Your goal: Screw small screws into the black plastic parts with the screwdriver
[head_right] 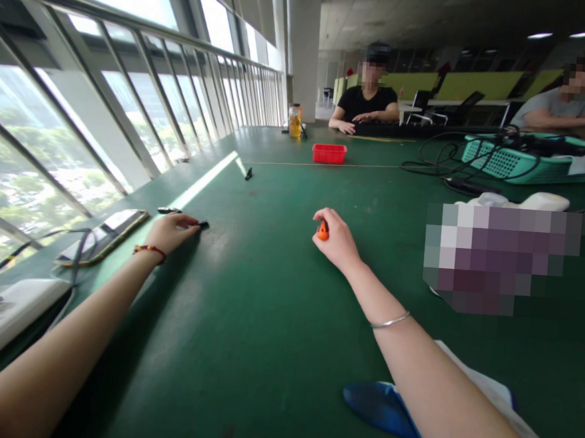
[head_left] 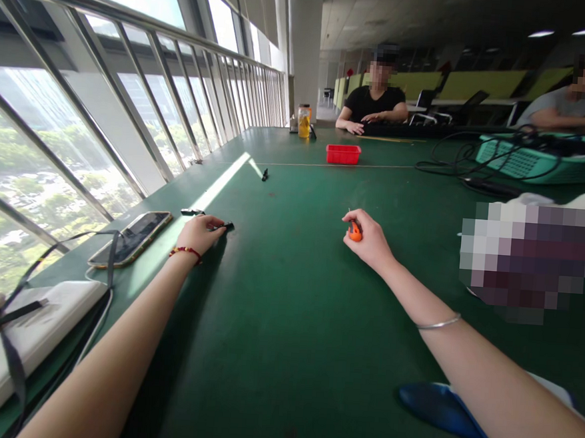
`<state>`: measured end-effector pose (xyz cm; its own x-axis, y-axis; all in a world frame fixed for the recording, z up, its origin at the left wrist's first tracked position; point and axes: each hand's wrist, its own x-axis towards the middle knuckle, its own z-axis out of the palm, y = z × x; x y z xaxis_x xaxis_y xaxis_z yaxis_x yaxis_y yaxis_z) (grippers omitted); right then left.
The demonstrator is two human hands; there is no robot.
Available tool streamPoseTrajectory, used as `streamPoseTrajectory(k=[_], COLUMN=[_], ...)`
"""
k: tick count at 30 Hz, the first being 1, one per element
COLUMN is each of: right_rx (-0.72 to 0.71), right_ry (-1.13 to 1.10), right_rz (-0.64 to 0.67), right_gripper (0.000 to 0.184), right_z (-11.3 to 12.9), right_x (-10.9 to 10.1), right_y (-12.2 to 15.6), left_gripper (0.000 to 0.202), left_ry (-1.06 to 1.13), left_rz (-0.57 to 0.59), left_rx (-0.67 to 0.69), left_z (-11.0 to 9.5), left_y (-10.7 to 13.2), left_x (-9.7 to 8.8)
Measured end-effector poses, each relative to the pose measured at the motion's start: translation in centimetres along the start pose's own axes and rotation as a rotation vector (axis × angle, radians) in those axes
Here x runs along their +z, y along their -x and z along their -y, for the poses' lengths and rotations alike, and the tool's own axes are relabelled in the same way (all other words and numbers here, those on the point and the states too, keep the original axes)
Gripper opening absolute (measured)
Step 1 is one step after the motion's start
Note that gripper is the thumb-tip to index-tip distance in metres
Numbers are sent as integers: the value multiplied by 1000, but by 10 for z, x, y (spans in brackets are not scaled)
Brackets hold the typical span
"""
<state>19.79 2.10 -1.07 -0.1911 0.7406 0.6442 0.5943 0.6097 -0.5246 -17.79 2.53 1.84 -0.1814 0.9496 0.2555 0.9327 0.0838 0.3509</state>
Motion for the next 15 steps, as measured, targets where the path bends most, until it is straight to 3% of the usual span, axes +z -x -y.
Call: streamPoseTrajectory(k=[2,4,7,11,15], right_rx=[-30,-37,23,96,115], right_ry=[-3,-6,-53,-82,82], right_rz=[-3,2,-40,-195,-325], right_gripper=[26,23,23,24,17], right_z=[-2,-3,-3,3,12], right_x=[1,2,4,0,-7], right_y=[-1,-1,0,-1,-2], left_gripper=[26,23,19,16,14], left_ry=[-38,-21,98,246,348], left_rz=[31,37,79,156,162], left_rx=[-17,65,230,436,480], left_z=[-13,-36,-86,-149,-170], left_y=[-3,-3,3,12,13], left_x=[4,14,41,80,94])
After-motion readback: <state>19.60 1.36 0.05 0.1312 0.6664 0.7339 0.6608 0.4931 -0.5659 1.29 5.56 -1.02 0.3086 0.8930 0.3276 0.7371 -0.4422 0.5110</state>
